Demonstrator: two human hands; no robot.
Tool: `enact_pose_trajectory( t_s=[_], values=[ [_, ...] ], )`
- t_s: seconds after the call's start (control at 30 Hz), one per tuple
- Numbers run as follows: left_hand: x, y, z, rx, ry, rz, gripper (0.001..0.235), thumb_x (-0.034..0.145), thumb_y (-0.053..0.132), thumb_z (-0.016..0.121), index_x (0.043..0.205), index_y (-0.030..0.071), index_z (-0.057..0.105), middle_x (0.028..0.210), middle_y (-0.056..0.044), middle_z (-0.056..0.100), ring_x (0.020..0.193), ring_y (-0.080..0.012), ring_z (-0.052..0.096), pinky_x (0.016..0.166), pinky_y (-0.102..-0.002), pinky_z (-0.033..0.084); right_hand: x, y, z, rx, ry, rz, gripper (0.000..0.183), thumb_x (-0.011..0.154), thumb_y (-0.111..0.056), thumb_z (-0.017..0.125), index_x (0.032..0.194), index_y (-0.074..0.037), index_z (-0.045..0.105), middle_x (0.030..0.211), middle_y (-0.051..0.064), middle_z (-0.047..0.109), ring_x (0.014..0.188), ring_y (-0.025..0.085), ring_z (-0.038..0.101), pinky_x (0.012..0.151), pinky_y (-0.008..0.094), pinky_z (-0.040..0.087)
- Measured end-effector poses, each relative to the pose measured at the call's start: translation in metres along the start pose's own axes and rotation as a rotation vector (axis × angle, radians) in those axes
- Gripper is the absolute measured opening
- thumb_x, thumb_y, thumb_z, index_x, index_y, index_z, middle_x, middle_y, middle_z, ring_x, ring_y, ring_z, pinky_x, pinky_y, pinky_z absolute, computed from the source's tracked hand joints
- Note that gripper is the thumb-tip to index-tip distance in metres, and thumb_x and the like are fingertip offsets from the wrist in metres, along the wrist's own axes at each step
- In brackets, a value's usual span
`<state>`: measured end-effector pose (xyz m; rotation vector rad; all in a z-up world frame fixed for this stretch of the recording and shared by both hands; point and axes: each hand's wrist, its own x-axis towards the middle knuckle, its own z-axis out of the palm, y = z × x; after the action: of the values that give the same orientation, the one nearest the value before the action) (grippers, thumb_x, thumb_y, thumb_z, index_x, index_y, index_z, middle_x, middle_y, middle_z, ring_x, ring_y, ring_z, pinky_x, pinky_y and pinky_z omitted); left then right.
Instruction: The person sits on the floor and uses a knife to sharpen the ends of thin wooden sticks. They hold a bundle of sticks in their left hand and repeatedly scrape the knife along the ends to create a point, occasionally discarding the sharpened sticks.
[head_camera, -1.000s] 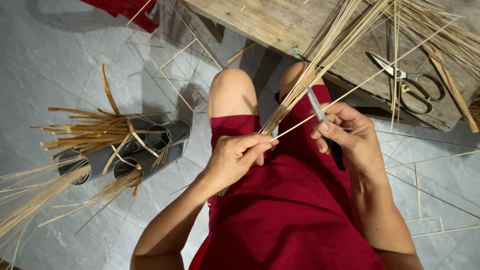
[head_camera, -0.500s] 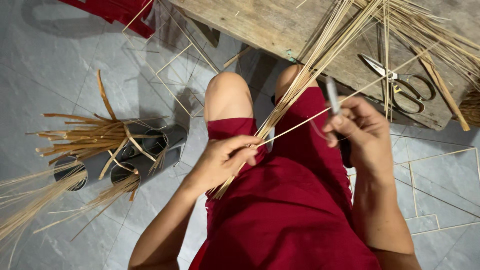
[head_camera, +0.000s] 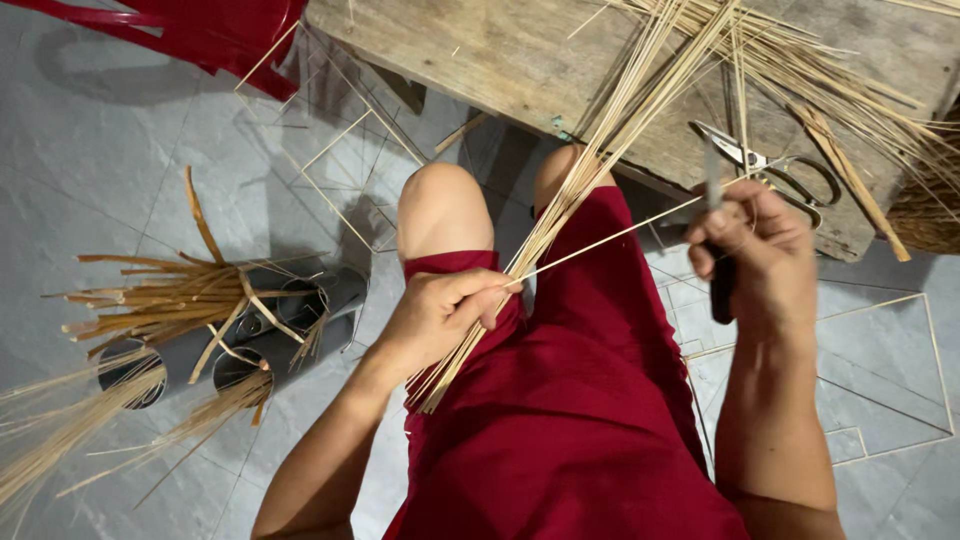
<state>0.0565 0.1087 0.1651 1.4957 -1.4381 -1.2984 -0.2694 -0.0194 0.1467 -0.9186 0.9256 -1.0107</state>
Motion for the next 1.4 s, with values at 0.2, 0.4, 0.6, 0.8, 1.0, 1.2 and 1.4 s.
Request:
enact_pose_trajectory(
  t_s=[0.2, 0.4, 0.6, 0.8, 1.0, 1.2, 1.4],
  values=[
    [0.0, -0.009, -0.022, 0.048, -0.028, 0.032, 0.02, 0.102, 0.011, 0.06, 0.115, 0.007, 0.075, 0.076, -0.002, 0.076, 0.067, -0.0068, 0.072, 0.063, -0.022, 0.057, 0.011, -0.028, -0.044, -0.003, 0.137, -0.171, 0.009, 0.114, 0.002, 0.062, 0.123, 0.002, 0.061, 0.088, 0.013, 0.067, 0.062, 0.017, 0.057, 0.057, 0.028, 0.045],
    [0.028, -0.011, -0.026, 0.003, 0.082, 0.067, 0.024, 0.104, 0.007, 0.057, 0.123, 0.009, 0.071, 0.084, -0.004, 0.075, 0.055, -0.0065, 0.059, 0.052, -0.021, 0.049, 0.005, -0.041, -0.003, 0.024, 0.189, -0.243, 0.037, 0.102, 0.0, 0.062, 0.139, -0.004, 0.06, 0.087, 0.01, 0.068, 0.056, 0.015, 0.056, 0.052, 0.026, 0.045],
    [0.086, -0.001, 0.019, -0.206, 0.015, 0.089, 0.026, 0.101, 0.008, 0.063, 0.125, 0.008, 0.073, 0.086, -0.004, 0.072, 0.059, -0.0058, 0.06, 0.05, -0.021, 0.049, 0.006, 0.0, 0.047, -0.07, -0.203, 0.031, 0.059, 0.096, -0.005, 0.064, 0.154, -0.001, 0.051, 0.078, 0.012, 0.066, 0.056, 0.017, 0.057, 0.053, 0.027, 0.046],
    [0.105, 0.012, 0.041, -0.132, -0.05, 0.139, 0.021, 0.101, 0.017, 0.066, 0.119, 0.009, 0.073, 0.082, -0.002, 0.077, 0.064, -0.005, 0.07, 0.056, -0.02, 0.057, 0.01, 0.002, 0.035, 0.007, -0.163, 0.023, 0.056, 0.099, -0.008, 0.066, 0.151, 0.006, 0.051, 0.078, 0.011, 0.063, 0.058, 0.018, 0.055, 0.054, 0.028, 0.045],
    [0.104, 0.024, 0.042, -0.107, -0.035, 0.069, 0.018, 0.097, 0.019, 0.069, 0.11, 0.009, 0.077, 0.077, -0.003, 0.076, 0.057, -0.0077, 0.068, 0.052, -0.025, 0.055, -0.01, -0.008, 0.003, 0.084, -0.084, -0.042, 0.058, 0.1, -0.007, 0.065, 0.155, 0.001, 0.048, 0.077, 0.012, 0.064, 0.059, 0.019, 0.058, 0.053, 0.028, 0.045],
    [0.093, 0.053, 0.064, 0.058, 0.061, 0.261, 0.014, 0.096, 0.017, 0.071, 0.106, 0.007, 0.075, 0.084, -0.007, 0.075, 0.063, -0.0146, 0.072, 0.059, -0.028, 0.056, -0.032, -0.002, 0.025, 0.015, -0.091, 0.08, 0.045, 0.099, -0.01, 0.066, 0.141, -0.003, 0.049, 0.079, 0.012, 0.066, 0.059, 0.018, 0.062, 0.05, 0.026, 0.045],
    [0.079, 0.057, 0.077, 0.132, 0.161, 0.53, 0.011, 0.098, 0.01, 0.07, 0.107, 0.005, 0.072, 0.098, -0.01, 0.075, 0.086, -0.0235, 0.076, 0.075, -0.032, 0.06, -0.041, -0.006, 0.028, -0.039, -0.069, 0.077, 0.038, 0.099, -0.012, 0.066, 0.134, -0.003, 0.054, 0.079, 0.01, 0.067, 0.058, 0.016, 0.061, 0.049, 0.024, 0.044]
  ],
)
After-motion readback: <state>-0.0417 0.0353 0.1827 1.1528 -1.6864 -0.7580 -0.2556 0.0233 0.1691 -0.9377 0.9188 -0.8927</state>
